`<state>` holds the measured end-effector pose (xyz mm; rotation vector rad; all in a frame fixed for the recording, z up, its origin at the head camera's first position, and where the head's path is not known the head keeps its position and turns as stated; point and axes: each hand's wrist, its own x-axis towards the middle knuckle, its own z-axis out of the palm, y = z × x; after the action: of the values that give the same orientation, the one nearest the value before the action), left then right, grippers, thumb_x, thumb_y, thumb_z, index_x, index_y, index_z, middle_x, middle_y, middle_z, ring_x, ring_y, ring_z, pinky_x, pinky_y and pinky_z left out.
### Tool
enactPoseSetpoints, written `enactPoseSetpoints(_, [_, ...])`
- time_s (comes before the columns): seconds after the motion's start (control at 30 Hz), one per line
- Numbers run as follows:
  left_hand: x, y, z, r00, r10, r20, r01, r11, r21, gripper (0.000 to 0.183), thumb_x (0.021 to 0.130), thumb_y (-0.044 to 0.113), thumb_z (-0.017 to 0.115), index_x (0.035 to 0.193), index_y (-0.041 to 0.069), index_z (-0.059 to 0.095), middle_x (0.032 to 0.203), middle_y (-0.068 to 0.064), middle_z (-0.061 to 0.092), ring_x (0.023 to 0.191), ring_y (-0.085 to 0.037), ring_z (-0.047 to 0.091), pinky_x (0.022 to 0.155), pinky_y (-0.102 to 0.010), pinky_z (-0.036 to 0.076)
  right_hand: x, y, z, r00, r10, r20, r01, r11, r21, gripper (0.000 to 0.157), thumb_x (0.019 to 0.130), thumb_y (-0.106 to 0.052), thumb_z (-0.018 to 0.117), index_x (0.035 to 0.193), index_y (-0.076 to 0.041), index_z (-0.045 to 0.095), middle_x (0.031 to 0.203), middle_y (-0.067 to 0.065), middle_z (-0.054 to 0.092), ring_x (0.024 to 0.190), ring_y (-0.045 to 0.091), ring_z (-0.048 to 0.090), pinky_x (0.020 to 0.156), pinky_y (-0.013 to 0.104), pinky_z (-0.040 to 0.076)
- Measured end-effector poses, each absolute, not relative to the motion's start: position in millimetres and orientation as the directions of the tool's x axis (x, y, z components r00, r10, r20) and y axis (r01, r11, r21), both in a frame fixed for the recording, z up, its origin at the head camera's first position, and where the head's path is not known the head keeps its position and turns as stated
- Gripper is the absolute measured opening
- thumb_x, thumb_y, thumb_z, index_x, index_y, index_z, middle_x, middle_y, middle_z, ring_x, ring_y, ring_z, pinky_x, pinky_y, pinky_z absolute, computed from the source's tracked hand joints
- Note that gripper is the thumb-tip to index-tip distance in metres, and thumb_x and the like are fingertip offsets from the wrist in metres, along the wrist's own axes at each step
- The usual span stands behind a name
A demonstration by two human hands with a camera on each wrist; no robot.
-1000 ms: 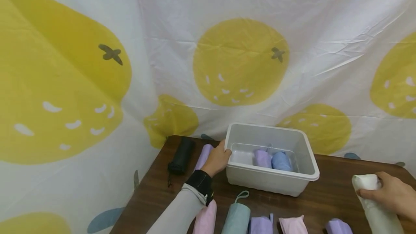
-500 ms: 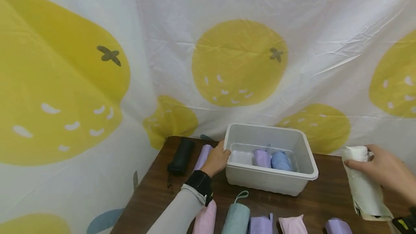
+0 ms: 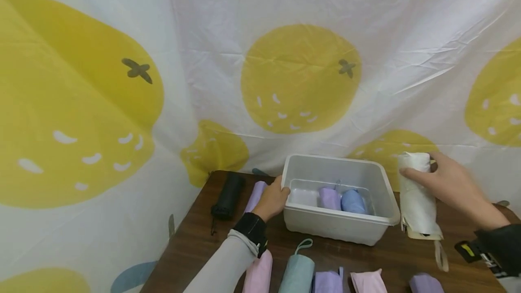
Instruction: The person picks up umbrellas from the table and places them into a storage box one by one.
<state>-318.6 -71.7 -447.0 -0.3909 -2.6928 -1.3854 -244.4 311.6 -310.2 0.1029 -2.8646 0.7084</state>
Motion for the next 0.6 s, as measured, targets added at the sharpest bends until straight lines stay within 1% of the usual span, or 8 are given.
enactPoseSetpoints(0.13, [-318.2, -71.8, -447.4, -0.965, 0.186, 0.187, 0.260, 0.552, 0.793, 0.051, 0.103, 0.010, 0.047, 0.151, -0.008, 0.048, 0.140, -0.031, 0.062, 0.124, -0.044, 0.063, 0.101, -0.056, 0.051, -251.7, 295.4, -307.6, -0.973, -0.053, 0.224, -0.166, 0.839, -0.519, 0.086, 0.103, -0.050, 0.064, 0.147, 0.018, 0.038, 0.117, 0.036, 0.060, 0.087, 0.036, 0.062, 0.060, 0.038, 0.051])
enactPoseSetpoints(0.2, [-318.2, -72.1, -447.7, -0.964, 0.187, 0.187, 0.261, 0.553, 0.791, 0.050, 0.103, 0.010, 0.047, 0.151, -0.007, 0.048, 0.140, -0.030, 0.062, 0.123, -0.043, 0.063, 0.101, -0.055, 0.051, -255.4, 288.3, -306.9, -0.971, -0.063, 0.230, -0.184, 0.809, -0.557, 0.083, 0.103, -0.049, 0.064, 0.149, 0.015, 0.037, 0.116, 0.034, 0.060, 0.085, 0.034, 0.061, 0.057, 0.038, 0.053])
enactPoseSetpoints(0.27, [-318.6, -72.2, -448.4, -0.964, 0.187, 0.188, 0.262, 0.556, 0.789, 0.050, 0.103, 0.010, 0.048, 0.150, -0.007, 0.048, 0.138, -0.030, 0.063, 0.122, -0.043, 0.064, 0.101, -0.055, 0.051, -258.3, 281.9, -306.0, -0.971, -0.070, 0.227, -0.195, 0.781, -0.593, 0.081, 0.104, -0.048, 0.064, 0.151, 0.012, 0.037, 0.118, 0.034, 0.059, 0.088, 0.035, 0.062, 0.057, 0.037, 0.056])
enactPoseSetpoints(0.37, [-319.0, -71.9, -448.6, -0.964, 0.186, 0.190, 0.262, 0.556, 0.789, 0.050, 0.103, 0.010, 0.048, 0.149, -0.008, 0.049, 0.137, -0.030, 0.063, 0.121, -0.043, 0.064, 0.100, -0.056, 0.051, -262.0, 273.8, -304.5, -0.971, -0.080, 0.224, -0.205, 0.765, -0.611, 0.080, 0.104, -0.049, 0.062, 0.150, 0.012, 0.036, 0.119, 0.035, 0.058, 0.094, 0.039, 0.062, 0.060, 0.038, 0.059])
enactPoseSetpoints(0.6, [-320.3, -71.6, -448.6, -0.967, 0.177, 0.183, 0.252, 0.555, 0.793, 0.050, 0.103, 0.011, 0.049, 0.150, -0.007, 0.049, 0.139, -0.030, 0.063, 0.123, -0.042, 0.063, 0.102, -0.055, 0.050, -272.3, 256.9, -299.2, -0.982, -0.087, 0.167, -0.177, 0.732, -0.658, 0.085, 0.105, -0.054, 0.059, 0.149, 0.014, 0.034, 0.127, 0.037, 0.054, 0.101, 0.043, 0.062, 0.068, 0.045, 0.062])
